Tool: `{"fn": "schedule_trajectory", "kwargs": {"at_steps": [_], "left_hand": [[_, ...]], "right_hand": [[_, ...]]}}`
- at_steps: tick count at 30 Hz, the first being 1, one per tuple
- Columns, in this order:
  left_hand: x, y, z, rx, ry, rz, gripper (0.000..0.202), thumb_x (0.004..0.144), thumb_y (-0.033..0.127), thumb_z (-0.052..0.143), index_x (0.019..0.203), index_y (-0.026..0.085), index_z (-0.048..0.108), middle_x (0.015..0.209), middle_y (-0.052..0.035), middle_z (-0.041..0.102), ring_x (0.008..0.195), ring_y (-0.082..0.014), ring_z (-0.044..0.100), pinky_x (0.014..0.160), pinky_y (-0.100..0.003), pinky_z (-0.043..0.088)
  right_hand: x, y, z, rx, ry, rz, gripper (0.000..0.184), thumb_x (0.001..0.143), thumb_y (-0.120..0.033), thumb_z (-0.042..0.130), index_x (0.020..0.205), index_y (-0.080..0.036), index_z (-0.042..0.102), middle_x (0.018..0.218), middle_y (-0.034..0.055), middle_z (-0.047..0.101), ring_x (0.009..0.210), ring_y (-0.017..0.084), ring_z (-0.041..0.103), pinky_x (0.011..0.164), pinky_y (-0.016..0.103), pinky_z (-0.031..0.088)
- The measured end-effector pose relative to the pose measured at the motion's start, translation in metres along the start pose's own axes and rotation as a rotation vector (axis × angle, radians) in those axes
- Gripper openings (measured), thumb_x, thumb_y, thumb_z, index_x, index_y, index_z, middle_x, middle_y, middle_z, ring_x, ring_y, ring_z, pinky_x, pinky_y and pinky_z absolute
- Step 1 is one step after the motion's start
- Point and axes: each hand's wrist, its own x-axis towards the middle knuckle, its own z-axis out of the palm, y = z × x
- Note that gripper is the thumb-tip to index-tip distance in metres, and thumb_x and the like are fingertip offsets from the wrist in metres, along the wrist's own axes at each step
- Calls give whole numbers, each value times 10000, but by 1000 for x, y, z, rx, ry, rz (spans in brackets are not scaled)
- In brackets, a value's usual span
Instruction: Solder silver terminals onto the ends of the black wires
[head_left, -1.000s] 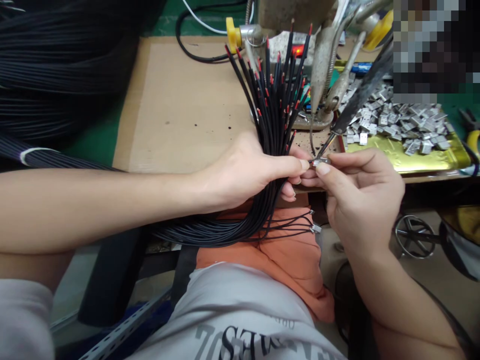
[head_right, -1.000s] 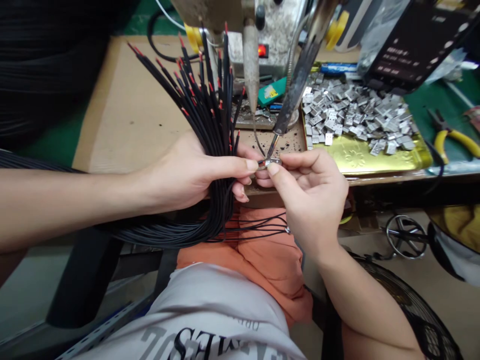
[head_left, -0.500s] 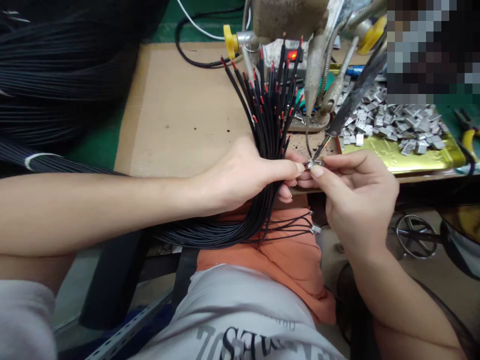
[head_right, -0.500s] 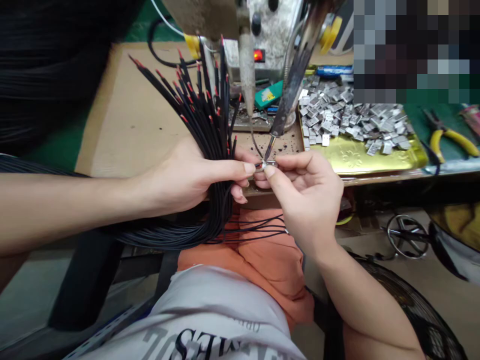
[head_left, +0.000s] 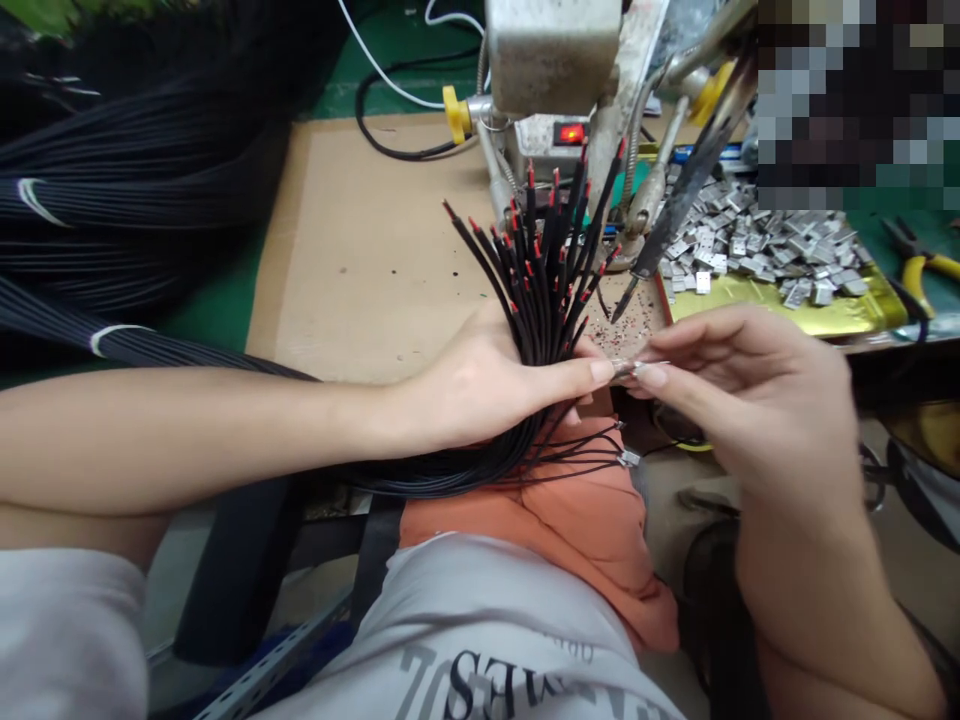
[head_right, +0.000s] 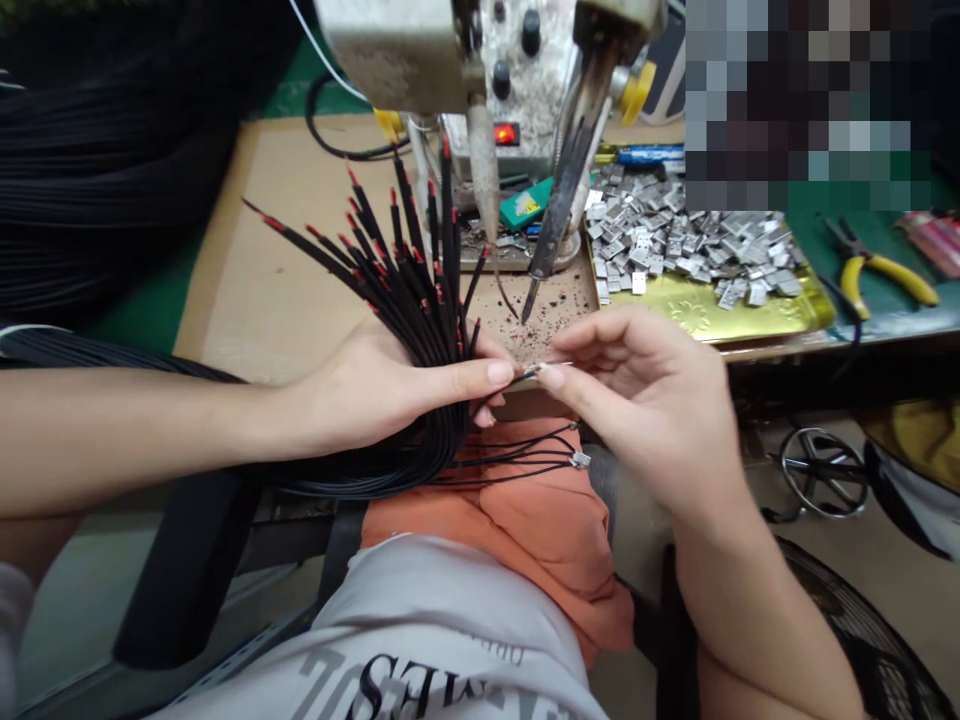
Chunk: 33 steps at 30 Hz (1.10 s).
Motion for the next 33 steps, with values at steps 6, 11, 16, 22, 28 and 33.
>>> {"fn": "schedule_trajectory", "kwargs": {"at_steps": [6, 11, 16, 22, 28, 33], "left_hand": [[-1, 0, 1, -4, -22, -49, 72, 952, 195, 819, 894, 163, 789, 709, 23, 777, 620, -116, 744, 642, -194, 613], [-1, -3, 3, 125, -113, 68, 34, 918, 157, 796, 936, 185, 800, 927, 17, 844, 889, -154, 801, 901, -249, 654], [-3, -4, 3, 157, -111, 53, 34, 936, 230, 812, 940, 208, 786, 908, 14, 837, 989, -202, 819, 960, -293, 668], [-5, 0, -1, 66, -5, -44, 119, 957, 282, 832, 1022, 185, 812, 801, 24, 819, 727, -149, 790, 762, -246, 664], [-3, -3, -4, 158, -1, 56, 42, 927, 227, 839, 910, 191, 825, 790, 26, 816, 839, -160, 804, 864, -246, 649], [-4, -3, -3, 151, 33, 20, 61, 913, 242, 857, 891, 196, 823, 801, 10, 825, 933, -191, 825, 856, -243, 641]], "right_hand": [[9, -20, -45, -313, -258, -58, 161, 933, -440, 938, 885, -288, 912, 896, 44, 880, 742, 207, 828, 610, 282, 671], [3, -15, 0, -165, -164, -54, 72, 903, -261, 922, 963, -288, 894, 945, -2, 876, 815, 185, 825, 718, 288, 685], [0, -9, 16, -138, -124, -23, 89, 896, -189, 894, 858, -266, 870, 886, -10, 862, 774, 164, 802, 684, 264, 650], [-2, -9, 3, -130, -89, 58, 87, 898, -209, 932, 887, -286, 893, 817, -31, 834, 709, 131, 757, 668, 239, 605], [-15, 4, 19, 267, -105, 240, 107, 917, -325, 971, 915, -289, 870, 879, -29, 854, 782, 159, 820, 804, 297, 698], [-18, 10, 39, 438, -108, 187, 123, 933, -253, 940, 886, -274, 828, 818, -59, 831, 809, 162, 841, 1095, 419, 699]]}}
